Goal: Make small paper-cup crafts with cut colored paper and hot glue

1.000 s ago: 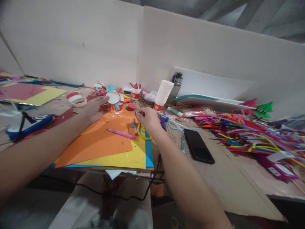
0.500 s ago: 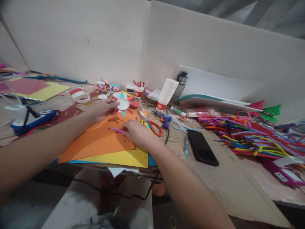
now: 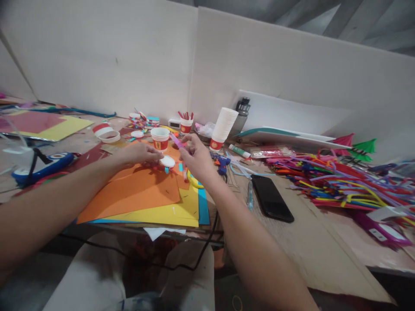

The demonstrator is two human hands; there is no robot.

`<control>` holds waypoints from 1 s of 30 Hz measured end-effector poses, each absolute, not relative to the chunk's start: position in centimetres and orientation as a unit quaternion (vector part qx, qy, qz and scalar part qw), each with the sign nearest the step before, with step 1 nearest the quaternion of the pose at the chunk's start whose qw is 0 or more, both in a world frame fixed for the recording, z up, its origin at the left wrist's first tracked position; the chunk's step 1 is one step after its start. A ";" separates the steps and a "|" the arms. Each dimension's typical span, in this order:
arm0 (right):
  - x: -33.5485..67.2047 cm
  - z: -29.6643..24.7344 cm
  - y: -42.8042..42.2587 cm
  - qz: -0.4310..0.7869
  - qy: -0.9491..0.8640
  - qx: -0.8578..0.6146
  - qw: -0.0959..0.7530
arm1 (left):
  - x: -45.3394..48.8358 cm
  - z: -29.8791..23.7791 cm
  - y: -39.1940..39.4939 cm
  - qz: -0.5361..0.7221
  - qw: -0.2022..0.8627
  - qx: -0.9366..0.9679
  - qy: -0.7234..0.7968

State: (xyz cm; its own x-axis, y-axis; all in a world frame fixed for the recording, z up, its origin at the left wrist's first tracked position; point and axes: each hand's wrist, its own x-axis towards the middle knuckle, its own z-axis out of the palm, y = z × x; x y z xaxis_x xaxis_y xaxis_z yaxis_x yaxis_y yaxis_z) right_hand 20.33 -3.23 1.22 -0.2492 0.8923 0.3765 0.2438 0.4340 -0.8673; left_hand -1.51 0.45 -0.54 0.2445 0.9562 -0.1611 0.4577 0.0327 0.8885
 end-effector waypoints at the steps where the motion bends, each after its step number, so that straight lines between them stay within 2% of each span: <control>1: 20.2 1.2 -3.2 0.363 -0.697 -0.397 0.473 | -1.6 -0.3 0.4 0.261 0.407 0.660 0.575; 4: 20.0 1.3 -3.3 0.384 -0.679 -0.385 0.493 | -2.2 0.3 0.5 0.283 0.229 0.696 0.619; 6: 20.0 1.3 -3.3 0.409 -0.677 -0.376 0.483 | -2.3 0.6 0.5 0.356 0.177 0.711 0.581; 9: 20.0 1.1 -3.4 0.471 -0.668 -0.366 0.444 | -1.9 0.9 0.1 0.443 0.278 0.733 0.435; 11: 20.0 1.0 -3.5 0.516 -0.653 -0.361 0.420 | -1.4 0.9 -0.4 0.436 0.371 0.740 0.353; 16: 20.1 1.4 -4.0 0.616 -0.623 -0.303 0.375 | -0.6 0.6 -0.8 0.443 0.444 0.707 0.327; 20: 19.7 1.7 -4.3 0.641 -0.610 -0.192 0.425 | -0.6 0.4 -0.5 0.508 0.512 0.621 0.305; 26: 19.1 1.1 -4.0 0.602 -0.566 -0.239 0.510 | -0.6 0.2 -0.5 0.513 0.582 0.572 0.264; 30: 18.9 1.0 -4.0 0.585 -0.559 -0.229 0.542 | -0.2 0.0 -0.5 0.532 0.585 0.557 0.253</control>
